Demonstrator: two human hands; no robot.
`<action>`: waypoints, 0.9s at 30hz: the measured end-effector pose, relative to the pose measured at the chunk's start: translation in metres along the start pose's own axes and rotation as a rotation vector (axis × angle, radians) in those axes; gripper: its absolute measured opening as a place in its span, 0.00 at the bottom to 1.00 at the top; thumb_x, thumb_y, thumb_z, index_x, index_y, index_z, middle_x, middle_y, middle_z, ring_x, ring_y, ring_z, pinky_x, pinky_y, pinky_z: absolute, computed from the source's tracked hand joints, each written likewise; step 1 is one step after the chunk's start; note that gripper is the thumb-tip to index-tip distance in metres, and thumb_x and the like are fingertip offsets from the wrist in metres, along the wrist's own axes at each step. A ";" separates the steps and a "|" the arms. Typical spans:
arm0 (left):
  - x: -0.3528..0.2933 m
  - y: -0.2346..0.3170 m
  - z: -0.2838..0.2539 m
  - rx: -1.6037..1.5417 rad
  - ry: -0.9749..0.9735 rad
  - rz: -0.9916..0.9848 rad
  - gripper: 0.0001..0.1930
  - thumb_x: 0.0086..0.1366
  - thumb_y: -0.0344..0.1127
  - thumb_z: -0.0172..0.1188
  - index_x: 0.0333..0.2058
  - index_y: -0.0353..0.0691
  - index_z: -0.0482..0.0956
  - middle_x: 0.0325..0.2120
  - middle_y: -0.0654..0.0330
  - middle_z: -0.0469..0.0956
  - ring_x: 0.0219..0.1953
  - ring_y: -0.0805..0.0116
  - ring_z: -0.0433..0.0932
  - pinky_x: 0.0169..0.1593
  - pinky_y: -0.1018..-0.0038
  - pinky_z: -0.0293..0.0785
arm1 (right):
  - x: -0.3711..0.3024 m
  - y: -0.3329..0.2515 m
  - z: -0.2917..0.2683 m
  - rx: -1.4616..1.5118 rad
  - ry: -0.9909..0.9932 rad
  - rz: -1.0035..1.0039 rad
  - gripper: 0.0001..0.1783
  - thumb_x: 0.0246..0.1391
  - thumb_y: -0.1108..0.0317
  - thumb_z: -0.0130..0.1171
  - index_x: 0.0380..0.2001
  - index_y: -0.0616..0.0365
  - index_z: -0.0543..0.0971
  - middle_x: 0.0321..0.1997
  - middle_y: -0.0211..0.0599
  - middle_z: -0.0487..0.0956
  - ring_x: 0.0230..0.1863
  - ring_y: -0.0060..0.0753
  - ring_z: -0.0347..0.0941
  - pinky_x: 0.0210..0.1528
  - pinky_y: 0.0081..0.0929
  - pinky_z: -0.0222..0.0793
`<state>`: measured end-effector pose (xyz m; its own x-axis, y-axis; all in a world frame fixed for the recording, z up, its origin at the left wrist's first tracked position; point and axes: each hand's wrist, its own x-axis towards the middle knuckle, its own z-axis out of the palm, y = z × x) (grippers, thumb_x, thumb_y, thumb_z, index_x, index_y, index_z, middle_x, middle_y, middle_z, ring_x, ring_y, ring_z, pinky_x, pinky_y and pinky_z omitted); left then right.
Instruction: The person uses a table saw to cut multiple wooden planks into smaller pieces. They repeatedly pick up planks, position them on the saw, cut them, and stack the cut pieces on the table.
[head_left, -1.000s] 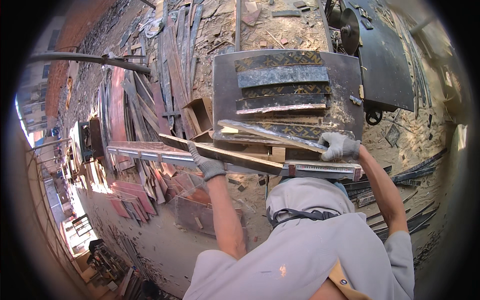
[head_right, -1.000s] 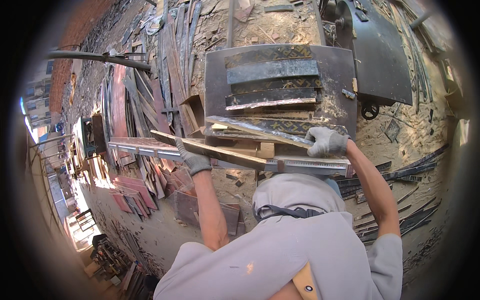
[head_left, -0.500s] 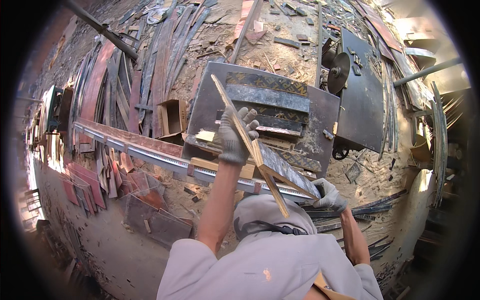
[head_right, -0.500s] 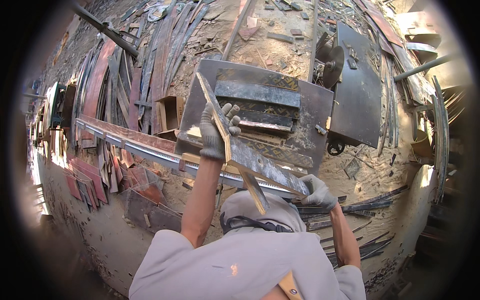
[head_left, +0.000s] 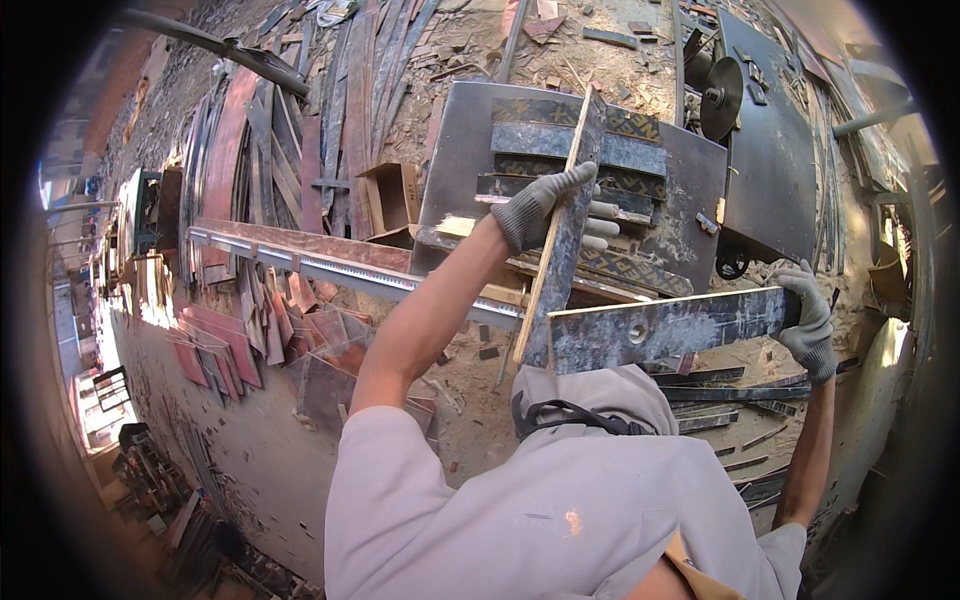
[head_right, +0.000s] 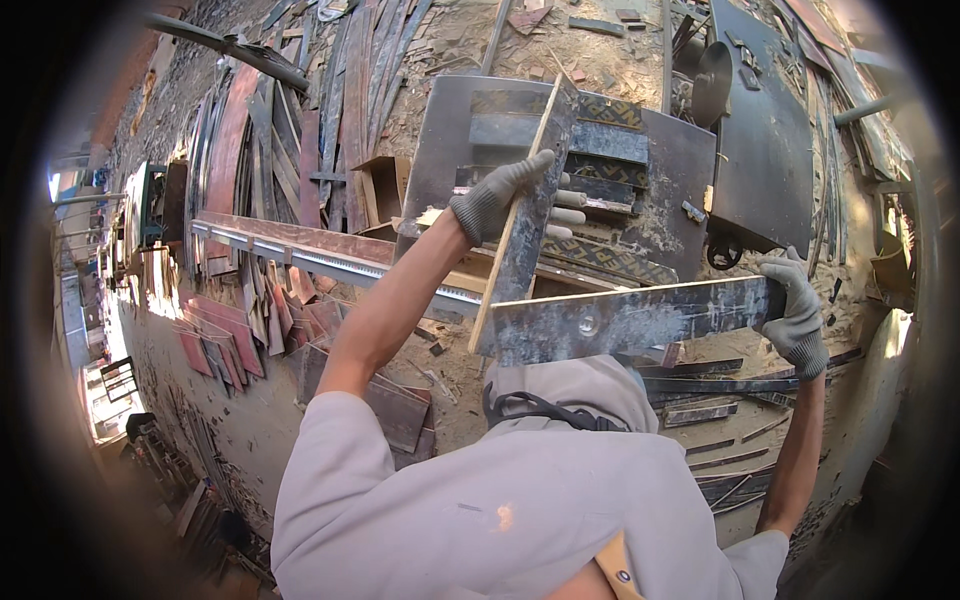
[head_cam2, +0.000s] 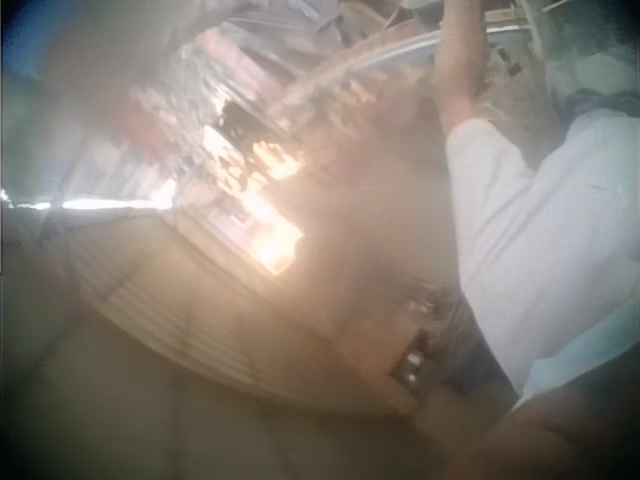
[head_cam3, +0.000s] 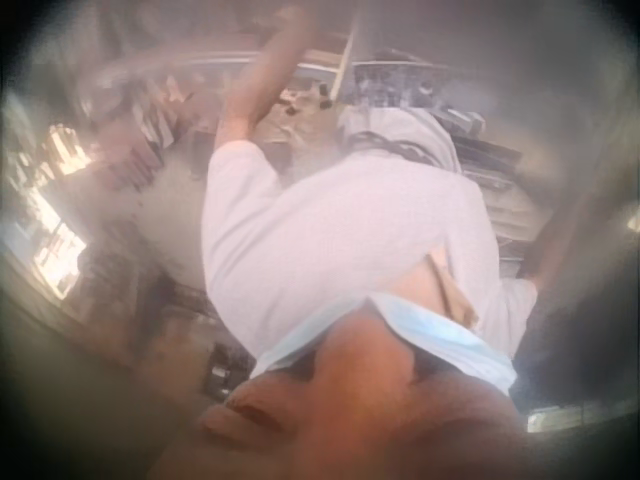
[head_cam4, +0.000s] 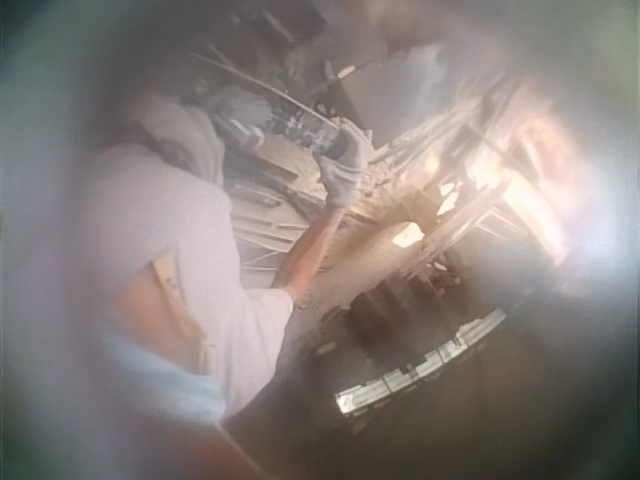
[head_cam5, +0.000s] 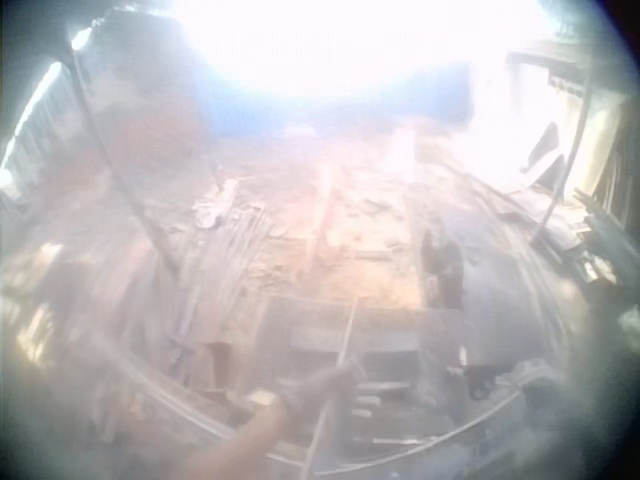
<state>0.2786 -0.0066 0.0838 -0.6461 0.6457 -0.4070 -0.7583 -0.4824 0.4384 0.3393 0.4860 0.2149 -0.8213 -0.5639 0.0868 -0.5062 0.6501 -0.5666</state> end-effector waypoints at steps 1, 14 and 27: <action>-0.004 -0.004 0.006 0.079 0.018 -0.130 0.46 0.74 0.59 0.66 0.70 0.24 0.58 0.59 0.27 0.75 0.60 0.35 0.83 0.52 0.45 0.93 | 0.016 -0.007 0.004 -0.068 -0.043 -0.049 0.42 0.31 0.81 0.72 0.57 0.55 0.77 0.65 0.42 0.81 0.71 0.47 0.74 0.83 0.55 0.55; -0.033 -0.106 0.040 0.982 -0.306 -0.627 0.33 0.49 0.24 0.78 0.57 0.34 0.83 0.41 0.51 0.89 0.37 0.61 0.88 0.40 0.67 0.88 | -0.043 -0.091 0.160 -0.466 0.028 -0.159 0.52 0.49 0.61 0.74 0.77 0.55 0.65 0.80 0.49 0.65 0.82 0.57 0.59 0.85 0.60 0.55; -0.020 -0.101 -0.010 1.189 -0.469 -0.713 0.61 0.49 0.62 0.86 0.74 0.33 0.68 0.64 0.41 0.79 0.65 0.52 0.78 0.69 0.62 0.73 | -0.028 -0.089 0.215 -0.128 -0.055 0.009 0.27 0.42 0.68 0.71 0.50 0.53 0.82 0.44 0.37 0.81 0.48 0.47 0.79 0.53 0.48 0.75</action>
<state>0.3675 0.0228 0.0395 0.0907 0.7752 -0.6252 -0.2313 0.6270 0.7439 0.4642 0.3347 0.0867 -0.8122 -0.5823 0.0352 -0.5311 0.7131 -0.4576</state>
